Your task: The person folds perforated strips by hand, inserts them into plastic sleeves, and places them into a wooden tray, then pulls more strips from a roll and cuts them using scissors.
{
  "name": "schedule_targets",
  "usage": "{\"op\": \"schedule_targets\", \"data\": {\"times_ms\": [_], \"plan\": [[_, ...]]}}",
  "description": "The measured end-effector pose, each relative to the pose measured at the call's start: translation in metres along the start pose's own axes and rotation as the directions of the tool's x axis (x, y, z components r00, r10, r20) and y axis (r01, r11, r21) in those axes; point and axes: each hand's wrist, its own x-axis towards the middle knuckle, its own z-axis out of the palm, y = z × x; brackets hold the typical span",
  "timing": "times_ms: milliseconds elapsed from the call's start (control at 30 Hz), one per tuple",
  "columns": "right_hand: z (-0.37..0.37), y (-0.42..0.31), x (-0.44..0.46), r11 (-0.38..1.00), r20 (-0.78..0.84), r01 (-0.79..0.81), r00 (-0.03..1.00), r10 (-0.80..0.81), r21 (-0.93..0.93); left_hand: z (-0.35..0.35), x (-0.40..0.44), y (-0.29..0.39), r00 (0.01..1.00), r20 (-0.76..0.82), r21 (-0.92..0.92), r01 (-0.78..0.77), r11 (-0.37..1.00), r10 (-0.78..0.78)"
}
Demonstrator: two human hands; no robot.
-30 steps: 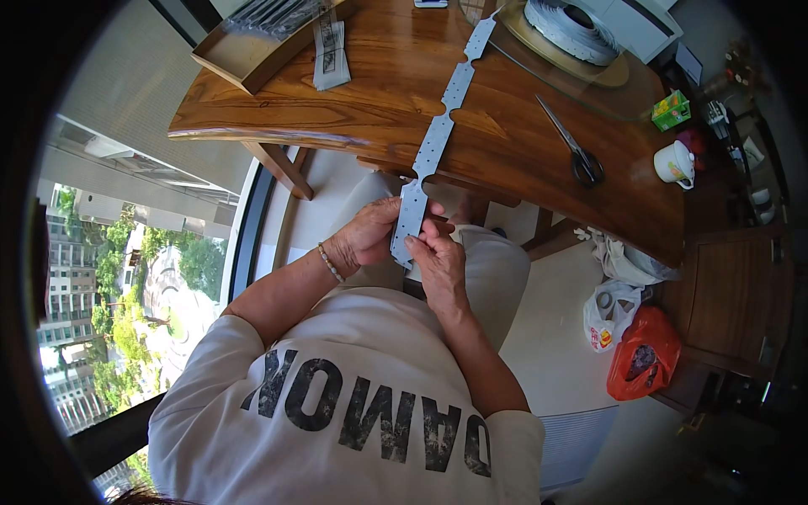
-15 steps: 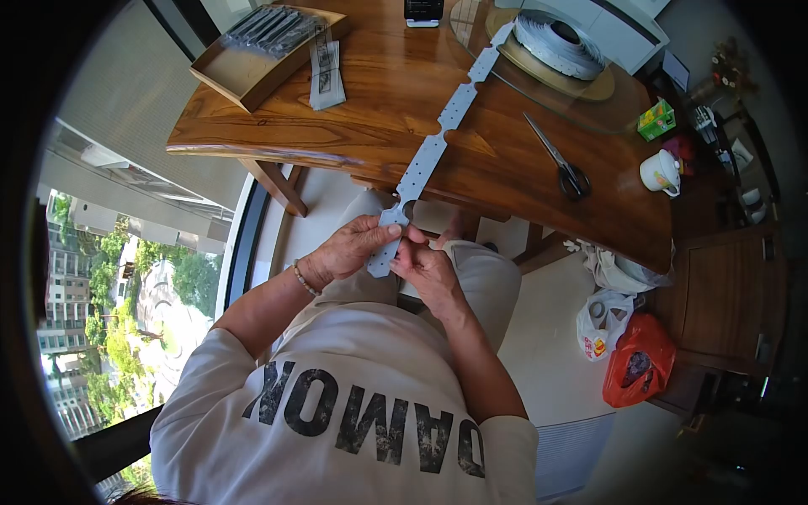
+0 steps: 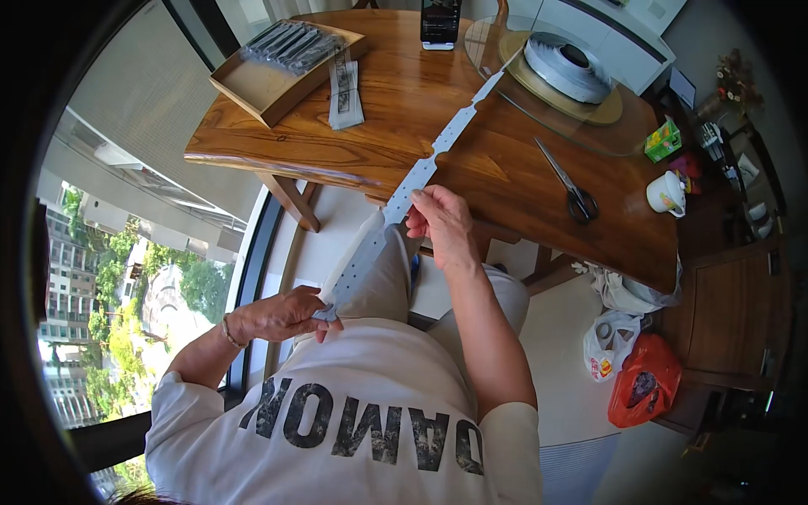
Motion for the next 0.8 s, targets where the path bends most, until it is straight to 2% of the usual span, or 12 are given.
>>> {"op": "schedule_targets", "data": {"times_ms": [33, 67, 100, 167, 200, 267, 333, 400, 500, 600, 767, 800], "plan": [[0.0, 0.013, 0.005, 0.999, 0.036, 0.032, 0.999, -0.033, 0.022, 0.001, -0.009, -0.003, 0.999, -0.006, 0.12, -0.035, 0.992, 0.036], [0.005, 0.019, 0.007, 0.997, 0.072, 0.063, 0.995, -0.066, 0.045, 0.0, -0.018, -0.007, 1.0, -0.012, 0.117, -0.024, 0.993, 0.026], [0.008, 0.023, 0.005, 0.997, 0.081, 0.056, 0.995, -0.06, 0.046, 0.0, -0.026, -0.014, 0.991, -0.05, -0.054, 0.124, 0.991, -0.127], [0.011, 0.031, -0.01, 0.973, 0.086, 0.076, 0.992, -0.097, 0.219, 0.003, -0.034, -0.027, 0.907, -0.041, -0.395, 0.371, 0.841, -0.419], [0.012, 0.032, -0.017, 0.949, 0.08, 0.088, 0.99, -0.118, 0.304, 0.005, -0.029, -0.037, 0.907, -0.038, -0.396, 0.372, 0.84, -0.42], [0.009, 0.032, -0.029, 0.94, 0.059, 0.083, 0.992, -0.108, 0.33, 0.003, -0.009, -0.061, 0.889, -0.221, -0.725, 0.125, 0.678, -0.401], [0.006, 0.039, -0.049, 0.923, 0.027, 0.052, 0.997, -0.068, 0.382, 0.003, 0.035, -0.07, 0.836, -0.224, -0.794, 0.141, 0.591, -0.501], [0.005, 0.048, -0.067, 0.943, -0.029, 0.036, 0.999, -0.028, 0.332, 0.008, 0.085, -0.064, 0.851, -0.183, -0.909, 0.043, 0.414, -0.492], [-0.001, 0.054, -0.085, 0.976, -0.134, 0.032, 0.991, -0.003, 0.216, 0.015, 0.144, -0.04, 0.906, -0.153, -0.944, -0.015, 0.331, -0.394], [-0.013, 0.067, -0.096, 0.996, -0.23, 0.043, 0.971, -0.059, -0.073, 0.025, 0.179, -0.035, 0.967, -0.097, -0.978, -0.049, 0.201, -0.234], [-0.022, 0.075, -0.096, 0.991, -0.238, 0.041, 0.969, -0.069, -0.124, 0.026, 0.187, -0.023, 0.977, -0.015, -0.978, 0.03, 0.206, -0.213], [-0.021, 0.075, -0.096, 0.99, -0.23, 0.038, 0.971, -0.069, -0.137, 0.026, 0.187, -0.02, 0.977, -0.006, -0.986, 0.03, 0.166, -0.212]]}}
